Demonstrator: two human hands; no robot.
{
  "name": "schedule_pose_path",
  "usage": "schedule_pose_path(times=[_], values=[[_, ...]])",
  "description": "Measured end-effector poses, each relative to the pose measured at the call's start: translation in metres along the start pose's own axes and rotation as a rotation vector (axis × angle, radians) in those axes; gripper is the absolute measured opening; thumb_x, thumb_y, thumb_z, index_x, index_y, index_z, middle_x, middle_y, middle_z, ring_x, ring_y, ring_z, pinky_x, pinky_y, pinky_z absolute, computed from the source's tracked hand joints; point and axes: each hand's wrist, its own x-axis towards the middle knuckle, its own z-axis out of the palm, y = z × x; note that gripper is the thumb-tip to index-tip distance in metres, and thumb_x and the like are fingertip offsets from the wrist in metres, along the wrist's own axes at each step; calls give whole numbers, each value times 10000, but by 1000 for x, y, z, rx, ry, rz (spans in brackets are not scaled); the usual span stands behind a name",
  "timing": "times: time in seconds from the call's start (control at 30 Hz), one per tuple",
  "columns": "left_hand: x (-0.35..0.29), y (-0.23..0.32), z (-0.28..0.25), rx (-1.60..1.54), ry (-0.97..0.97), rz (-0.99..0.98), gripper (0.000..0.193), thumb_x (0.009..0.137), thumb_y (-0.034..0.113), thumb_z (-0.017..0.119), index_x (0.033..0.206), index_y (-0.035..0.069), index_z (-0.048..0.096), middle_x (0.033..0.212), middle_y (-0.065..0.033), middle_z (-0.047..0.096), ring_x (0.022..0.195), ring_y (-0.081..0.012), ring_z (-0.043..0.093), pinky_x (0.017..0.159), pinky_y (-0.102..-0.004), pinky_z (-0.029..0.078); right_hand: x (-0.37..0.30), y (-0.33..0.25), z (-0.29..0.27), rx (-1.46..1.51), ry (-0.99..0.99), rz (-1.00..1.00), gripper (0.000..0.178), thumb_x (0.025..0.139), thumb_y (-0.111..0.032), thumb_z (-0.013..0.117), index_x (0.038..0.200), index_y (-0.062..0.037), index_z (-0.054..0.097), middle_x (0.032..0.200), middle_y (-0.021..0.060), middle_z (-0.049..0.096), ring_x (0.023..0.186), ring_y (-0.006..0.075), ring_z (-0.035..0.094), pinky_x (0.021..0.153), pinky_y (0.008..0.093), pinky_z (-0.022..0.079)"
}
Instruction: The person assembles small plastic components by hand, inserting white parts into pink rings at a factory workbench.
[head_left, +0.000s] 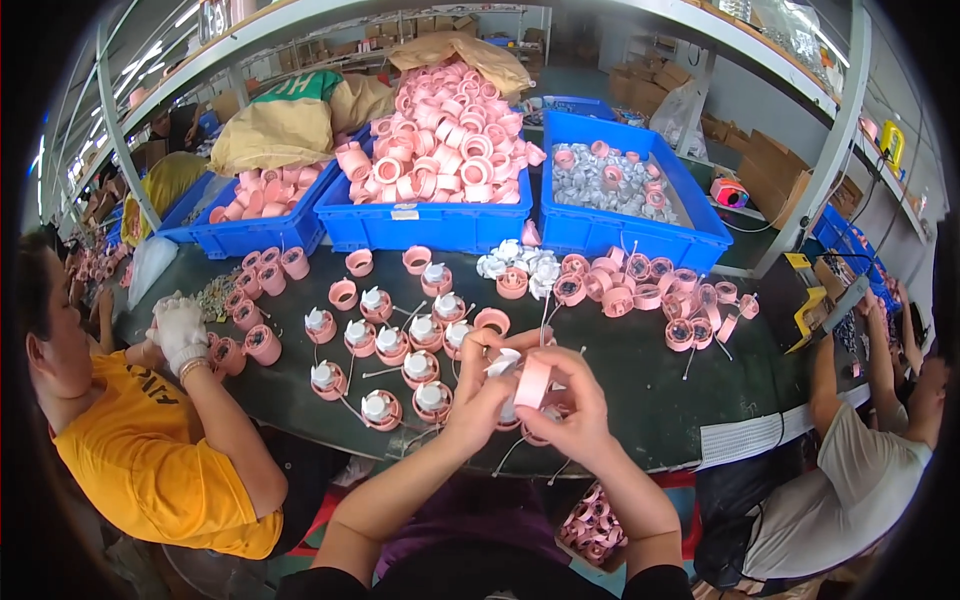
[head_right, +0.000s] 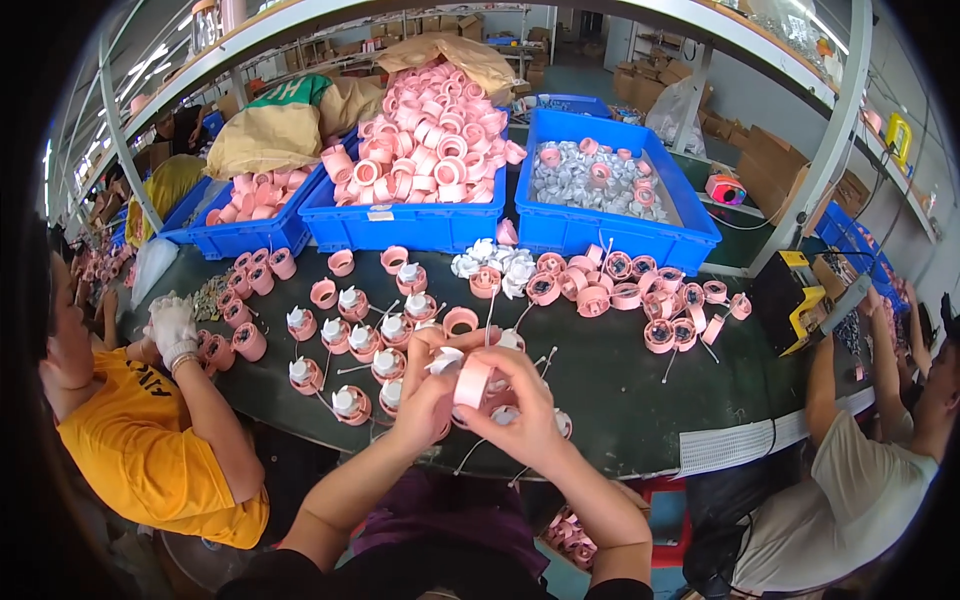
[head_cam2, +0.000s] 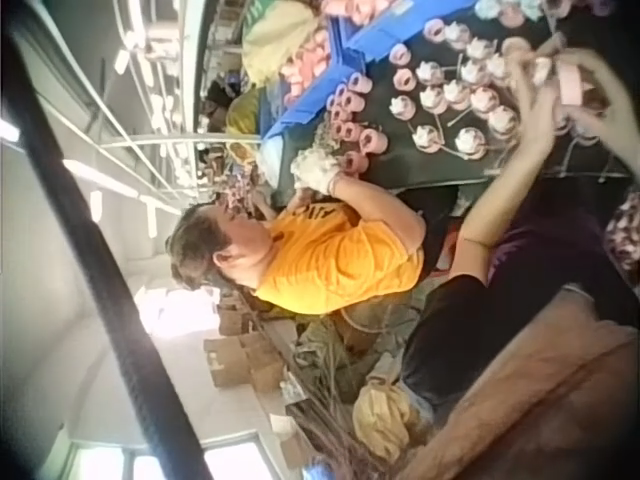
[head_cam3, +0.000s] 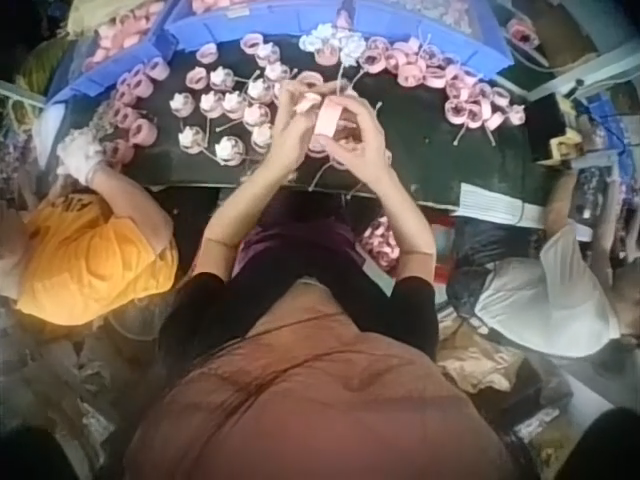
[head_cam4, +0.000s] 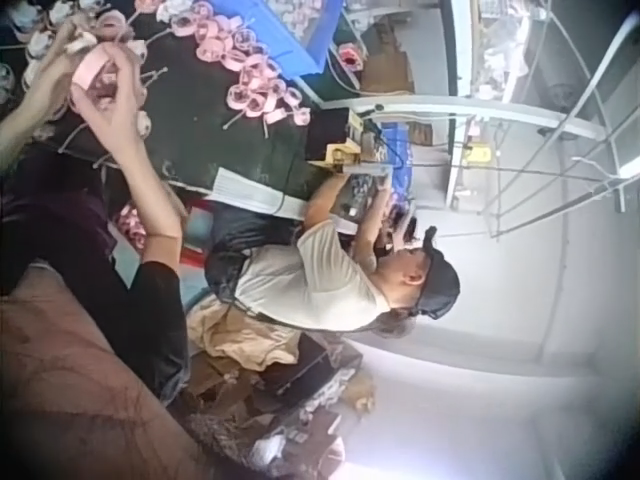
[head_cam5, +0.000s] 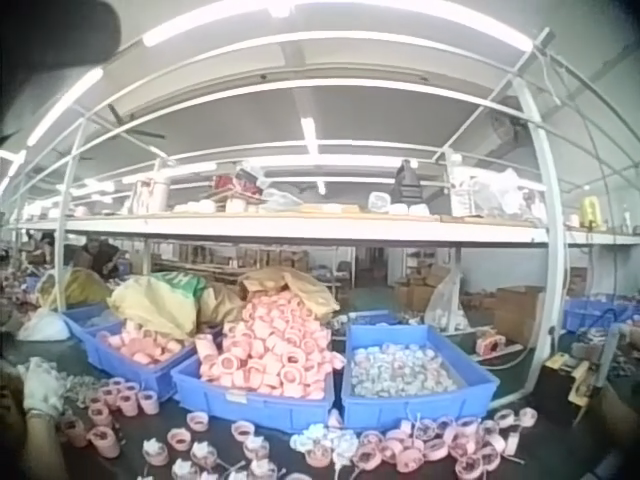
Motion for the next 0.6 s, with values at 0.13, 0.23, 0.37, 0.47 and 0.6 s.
schedule_pose_path(times=[0.13,0.23,0.37,0.47,0.6], values=[[-26,13,-1,-20,62,-21,369,903,332,363,1101,35,461,1278,-233,433,1153,-294,472,953,-405,406,-16,-10,23,-51,33,-6,580,663,-53,743,1181,-13,486,1159,114,484,979,182,542,648,244,511],[-37,21,-7,-110,33,-44,388,921,287,336,1146,-6,455,1290,-213,428,1181,-279,444,987,-399,354,-21,-15,33,-114,6,25,585,656,-105,761,1170,-6,500,1141,144,518,1003,249,542,816,324,465],[-45,23,-13,-53,70,-67,422,924,299,319,1170,-18,448,1277,-210,442,1156,-263,465,983,-395,359,-23,-24,42,16,11,118,577,657,-104,760,1162,0,502,1139,150,518,1012,265,539,865,344,438],[-50,27,-14,-39,66,-64,440,925,308,308,1181,-24,444,1272,-203,449,1136,-259,480,982,-380,359,-23,-25,46,-128,-2,7,576,659,-102,759,1163,2,500,1140,156,514,1016,260,538,849,337,448],[-55,32,-16,-45,67,-58,461,924,313,301,1201,-31,432,1267,-196,455,1131,-253,482,981,-368,359,-22,-28,51,-206,-47,-23,582,676,-55,742,1186,17,470,1162,148,480,1005,222,541,736,285,499]])
